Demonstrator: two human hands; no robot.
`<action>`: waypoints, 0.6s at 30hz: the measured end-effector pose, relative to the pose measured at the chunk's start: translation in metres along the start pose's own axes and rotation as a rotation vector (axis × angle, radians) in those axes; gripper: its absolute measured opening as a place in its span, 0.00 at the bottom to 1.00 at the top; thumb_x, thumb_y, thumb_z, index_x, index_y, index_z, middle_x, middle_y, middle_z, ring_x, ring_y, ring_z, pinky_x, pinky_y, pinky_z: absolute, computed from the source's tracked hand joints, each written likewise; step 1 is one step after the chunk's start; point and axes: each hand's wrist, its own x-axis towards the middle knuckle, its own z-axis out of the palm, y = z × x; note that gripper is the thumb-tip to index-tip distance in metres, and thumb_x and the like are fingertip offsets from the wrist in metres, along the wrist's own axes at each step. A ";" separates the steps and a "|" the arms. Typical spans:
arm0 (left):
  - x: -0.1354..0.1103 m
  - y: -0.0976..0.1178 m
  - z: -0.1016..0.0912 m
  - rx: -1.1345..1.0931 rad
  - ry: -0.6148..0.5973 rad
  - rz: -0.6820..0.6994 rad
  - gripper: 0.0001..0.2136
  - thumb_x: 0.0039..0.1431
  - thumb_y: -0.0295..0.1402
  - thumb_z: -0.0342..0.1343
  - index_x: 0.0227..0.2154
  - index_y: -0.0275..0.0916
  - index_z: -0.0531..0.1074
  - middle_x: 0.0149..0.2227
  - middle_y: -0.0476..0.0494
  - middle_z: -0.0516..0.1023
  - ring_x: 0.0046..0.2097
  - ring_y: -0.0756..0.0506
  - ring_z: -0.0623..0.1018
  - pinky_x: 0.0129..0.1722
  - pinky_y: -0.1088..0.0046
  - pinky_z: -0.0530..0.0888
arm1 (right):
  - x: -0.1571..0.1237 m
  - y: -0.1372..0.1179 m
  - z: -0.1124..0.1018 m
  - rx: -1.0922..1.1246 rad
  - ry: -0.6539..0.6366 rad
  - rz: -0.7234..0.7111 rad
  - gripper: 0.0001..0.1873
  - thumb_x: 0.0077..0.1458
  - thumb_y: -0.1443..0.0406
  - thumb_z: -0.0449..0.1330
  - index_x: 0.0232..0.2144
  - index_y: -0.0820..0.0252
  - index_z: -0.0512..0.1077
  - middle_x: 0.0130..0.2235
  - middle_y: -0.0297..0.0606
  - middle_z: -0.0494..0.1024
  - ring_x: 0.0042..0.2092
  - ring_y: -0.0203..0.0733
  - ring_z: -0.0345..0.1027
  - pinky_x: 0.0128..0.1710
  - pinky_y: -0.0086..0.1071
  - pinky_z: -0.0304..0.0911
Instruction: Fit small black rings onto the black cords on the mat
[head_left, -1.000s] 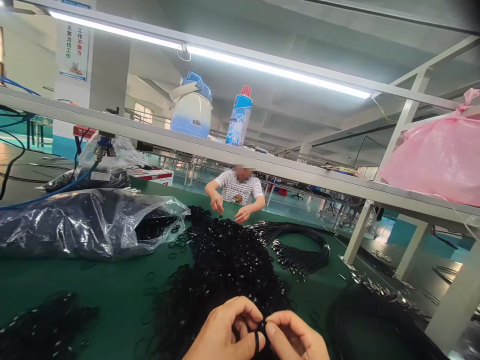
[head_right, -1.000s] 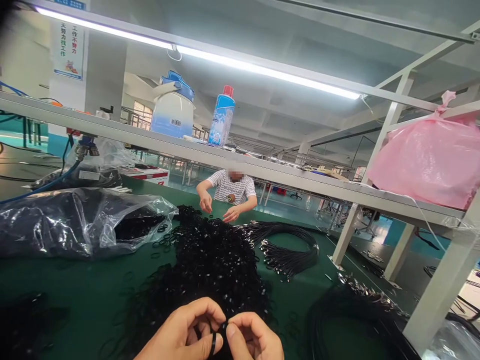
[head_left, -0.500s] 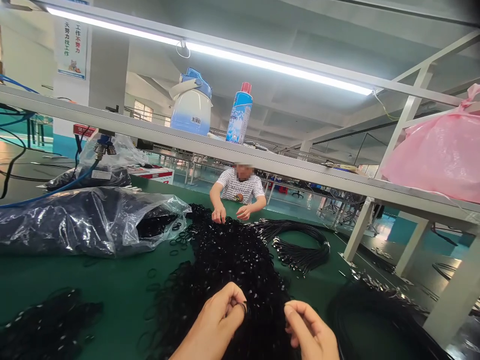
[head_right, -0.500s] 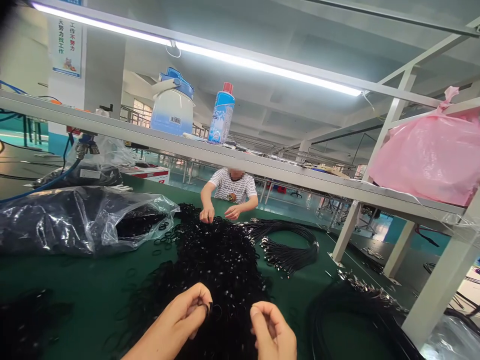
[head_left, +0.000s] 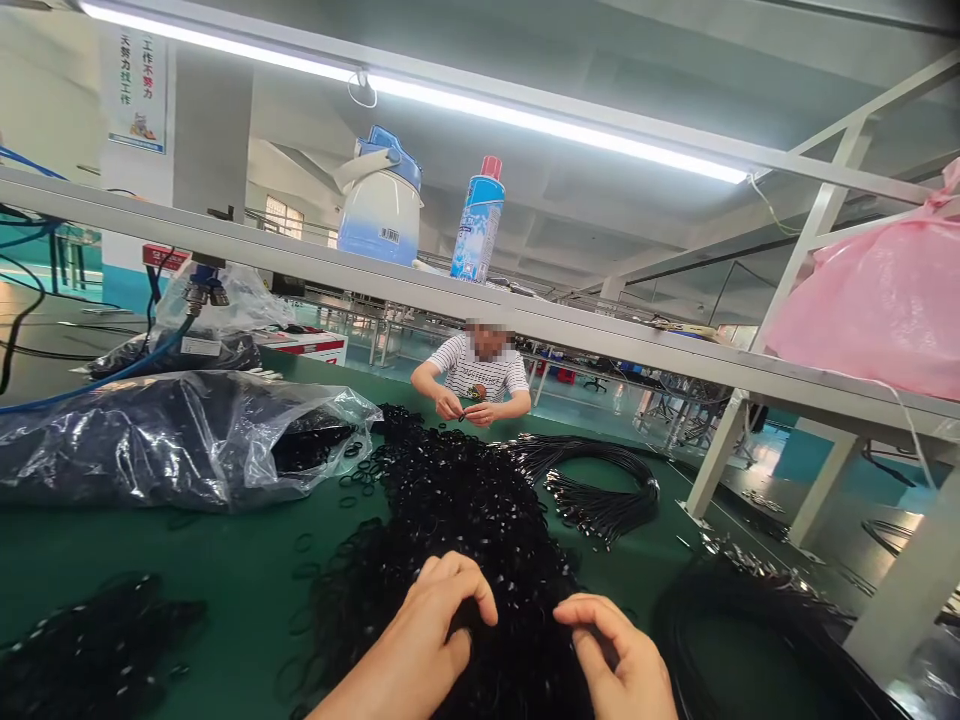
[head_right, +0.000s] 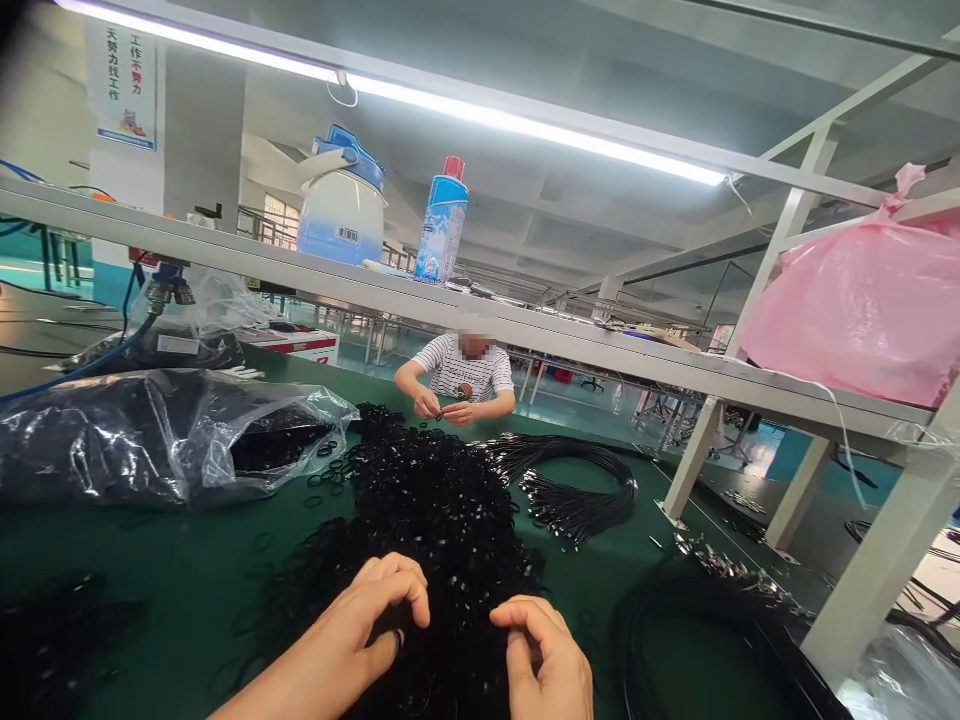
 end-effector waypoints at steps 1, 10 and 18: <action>0.001 -0.001 -0.001 0.025 0.008 -0.007 0.15 0.40 0.18 0.43 0.28 0.42 0.68 0.37 0.52 0.69 0.42 0.48 0.68 0.42 0.73 0.63 | -0.001 -0.004 0.000 -0.026 -0.002 -0.017 0.12 0.51 0.65 0.52 0.29 0.55 0.76 0.36 0.37 0.78 0.37 0.44 0.72 0.33 0.30 0.66; 0.001 0.003 -0.002 -0.069 -0.022 -0.013 0.15 0.43 0.20 0.40 0.19 0.39 0.71 0.33 0.50 0.74 0.38 0.49 0.73 0.39 0.75 0.65 | -0.010 -0.015 0.022 -0.408 -0.184 -0.152 0.22 0.40 0.80 0.53 0.29 0.50 0.76 0.33 0.34 0.74 0.36 0.42 0.67 0.34 0.28 0.62; -0.001 0.010 -0.003 -0.014 -0.001 -0.028 0.12 0.49 0.24 0.44 0.27 0.42 0.72 0.35 0.52 0.73 0.41 0.48 0.70 0.44 0.71 0.63 | -0.004 -0.009 0.018 0.104 -0.050 0.117 0.11 0.45 0.56 0.61 0.24 0.57 0.77 0.23 0.35 0.76 0.24 0.40 0.64 0.24 0.30 0.57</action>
